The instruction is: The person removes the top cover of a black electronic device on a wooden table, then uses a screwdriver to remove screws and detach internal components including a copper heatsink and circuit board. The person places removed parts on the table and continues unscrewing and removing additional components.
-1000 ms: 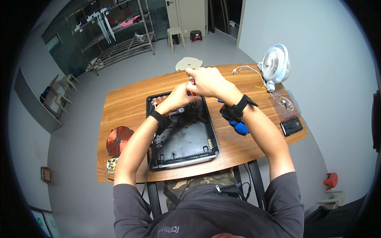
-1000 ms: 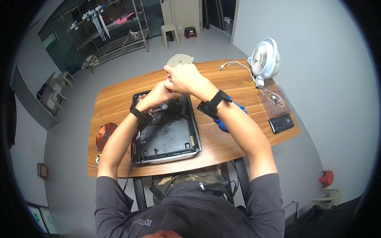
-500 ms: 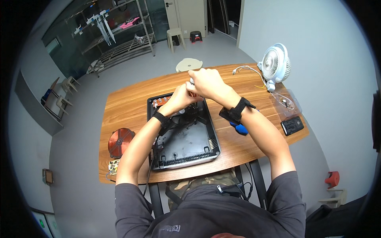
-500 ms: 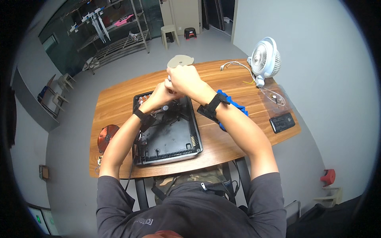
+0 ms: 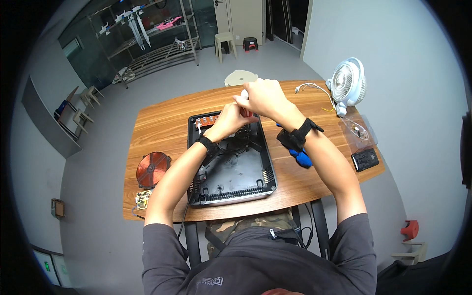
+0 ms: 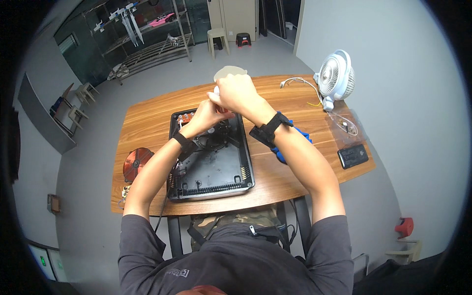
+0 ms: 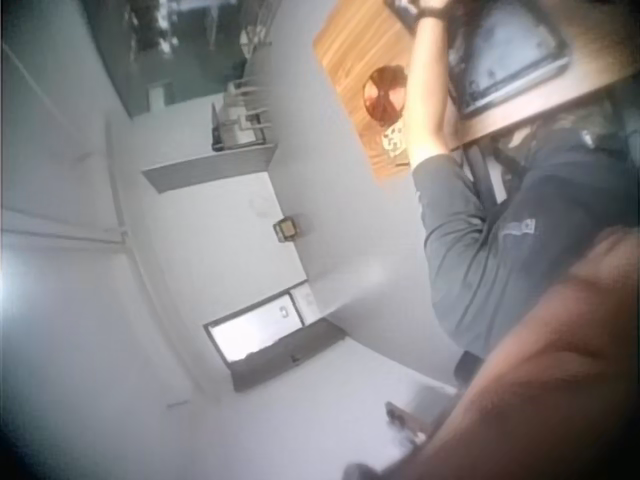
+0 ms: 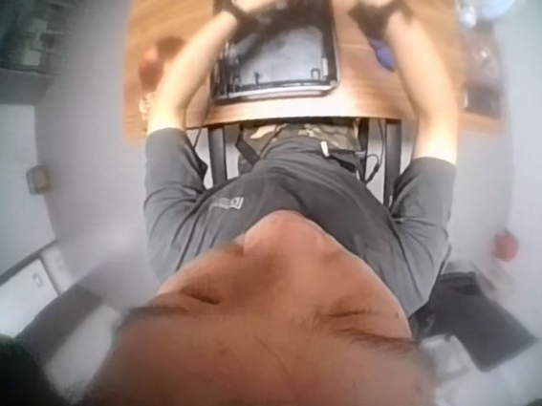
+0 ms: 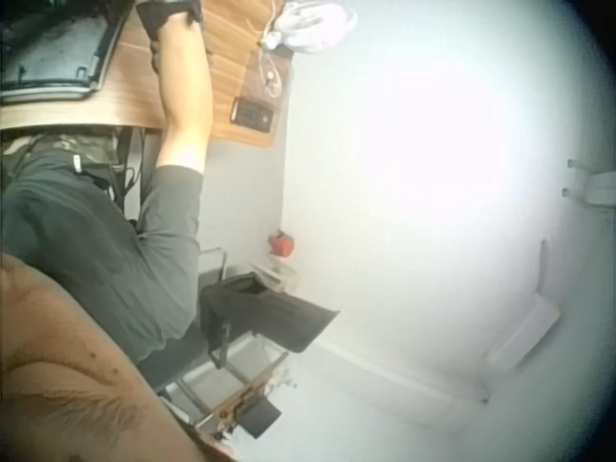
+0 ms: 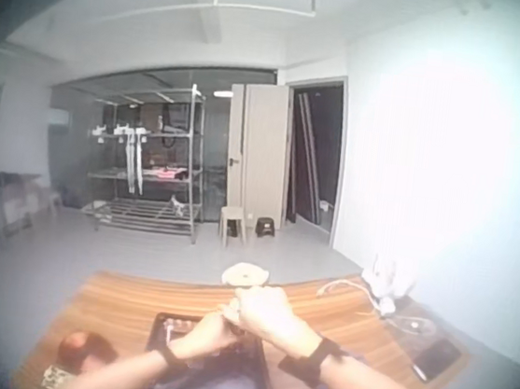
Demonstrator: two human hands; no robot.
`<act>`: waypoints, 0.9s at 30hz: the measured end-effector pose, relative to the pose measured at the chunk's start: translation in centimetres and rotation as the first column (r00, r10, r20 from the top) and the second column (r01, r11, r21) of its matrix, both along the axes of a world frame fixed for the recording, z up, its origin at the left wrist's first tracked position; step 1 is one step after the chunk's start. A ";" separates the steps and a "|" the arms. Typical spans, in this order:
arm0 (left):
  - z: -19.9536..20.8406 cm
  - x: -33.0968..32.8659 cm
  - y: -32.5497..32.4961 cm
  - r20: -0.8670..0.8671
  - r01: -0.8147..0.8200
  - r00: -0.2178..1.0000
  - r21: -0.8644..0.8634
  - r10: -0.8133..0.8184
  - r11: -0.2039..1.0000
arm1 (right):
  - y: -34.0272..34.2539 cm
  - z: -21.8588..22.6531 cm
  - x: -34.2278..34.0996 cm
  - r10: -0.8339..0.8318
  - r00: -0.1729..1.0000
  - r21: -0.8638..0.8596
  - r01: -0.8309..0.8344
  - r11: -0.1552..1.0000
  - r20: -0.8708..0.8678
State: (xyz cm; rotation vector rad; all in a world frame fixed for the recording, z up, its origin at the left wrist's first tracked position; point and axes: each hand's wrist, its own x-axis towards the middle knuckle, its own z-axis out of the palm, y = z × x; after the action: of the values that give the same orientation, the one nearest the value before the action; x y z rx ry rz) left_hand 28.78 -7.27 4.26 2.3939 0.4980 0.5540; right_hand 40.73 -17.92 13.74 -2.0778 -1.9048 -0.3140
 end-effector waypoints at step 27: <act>1.5 -0.5 -0.6 0.020 0.028 0.999 -0.077 -0.026 0.997 | -0.1 -2.8 1.0 0.088 0.970 0.148 -0.055 0.987 -0.228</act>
State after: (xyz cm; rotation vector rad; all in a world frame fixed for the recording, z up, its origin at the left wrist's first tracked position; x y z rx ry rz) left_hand 28.33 -7.87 5.79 2.3168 0.4697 0.5351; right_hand 41.69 -18.00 10.91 -1.8596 -1.7601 -0.1723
